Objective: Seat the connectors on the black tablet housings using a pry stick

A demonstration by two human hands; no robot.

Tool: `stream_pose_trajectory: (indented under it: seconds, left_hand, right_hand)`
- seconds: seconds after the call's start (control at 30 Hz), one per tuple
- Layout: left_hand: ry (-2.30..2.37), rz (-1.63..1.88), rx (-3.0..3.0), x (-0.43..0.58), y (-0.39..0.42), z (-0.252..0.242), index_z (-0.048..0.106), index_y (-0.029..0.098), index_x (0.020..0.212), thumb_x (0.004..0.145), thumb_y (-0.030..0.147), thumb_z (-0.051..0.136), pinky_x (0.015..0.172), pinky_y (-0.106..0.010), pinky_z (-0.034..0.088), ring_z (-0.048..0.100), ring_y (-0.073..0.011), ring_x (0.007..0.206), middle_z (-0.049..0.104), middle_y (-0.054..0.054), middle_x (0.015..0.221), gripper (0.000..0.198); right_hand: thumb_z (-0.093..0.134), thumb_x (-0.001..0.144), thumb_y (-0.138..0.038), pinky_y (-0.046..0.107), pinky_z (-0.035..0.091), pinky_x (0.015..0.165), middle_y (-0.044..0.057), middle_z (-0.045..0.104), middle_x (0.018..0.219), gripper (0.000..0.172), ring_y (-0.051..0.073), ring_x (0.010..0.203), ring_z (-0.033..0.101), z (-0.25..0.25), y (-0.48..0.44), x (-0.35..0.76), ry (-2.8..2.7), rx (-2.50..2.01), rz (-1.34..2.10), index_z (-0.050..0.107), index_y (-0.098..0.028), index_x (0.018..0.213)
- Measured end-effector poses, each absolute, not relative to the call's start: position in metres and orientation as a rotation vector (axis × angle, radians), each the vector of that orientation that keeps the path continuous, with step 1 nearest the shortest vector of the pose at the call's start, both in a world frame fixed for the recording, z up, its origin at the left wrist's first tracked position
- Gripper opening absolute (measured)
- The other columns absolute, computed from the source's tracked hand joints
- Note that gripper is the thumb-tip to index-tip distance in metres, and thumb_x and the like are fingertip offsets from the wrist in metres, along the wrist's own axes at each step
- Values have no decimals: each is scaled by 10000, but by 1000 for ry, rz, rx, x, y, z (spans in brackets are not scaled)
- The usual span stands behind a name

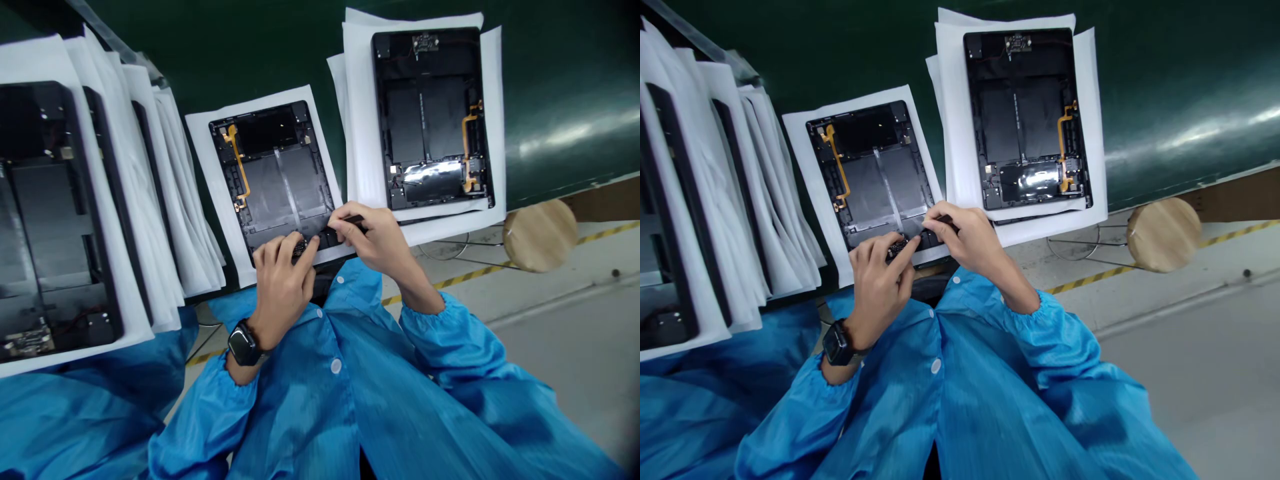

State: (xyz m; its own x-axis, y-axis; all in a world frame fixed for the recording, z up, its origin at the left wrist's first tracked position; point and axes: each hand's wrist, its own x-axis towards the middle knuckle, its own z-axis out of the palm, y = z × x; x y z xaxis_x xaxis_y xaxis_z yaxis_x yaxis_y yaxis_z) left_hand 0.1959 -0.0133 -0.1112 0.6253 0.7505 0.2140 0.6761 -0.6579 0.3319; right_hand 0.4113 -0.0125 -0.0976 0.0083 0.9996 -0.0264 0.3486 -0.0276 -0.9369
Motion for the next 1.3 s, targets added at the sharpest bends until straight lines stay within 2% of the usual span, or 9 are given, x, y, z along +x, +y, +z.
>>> stream_pose_trajectory:
  seconds: [0.7,1.3]
  left_hand:
    - [1171,448,2583,194,-14,-112,658,198,1402,967,119,549,997,-509,414,520,-339,1226,648,-182,1339,455]
    - [1170,465,2583,193,-14,-112,660,207,1396,964,120,554,989,-511,428,530,-336,1217,650,-178,1332,453]
  right_hand:
    - [620,1028,-363,254,458,592,-38,633,650,198,114,565,584,-99,-11,407,-1383,-1548,1004,667,-201,923]
    - [620,1029,-329,252,467,626,-34,635,667,186,117,600,592,-96,-10,410,-1432,-1523,1025,680,-200,909]
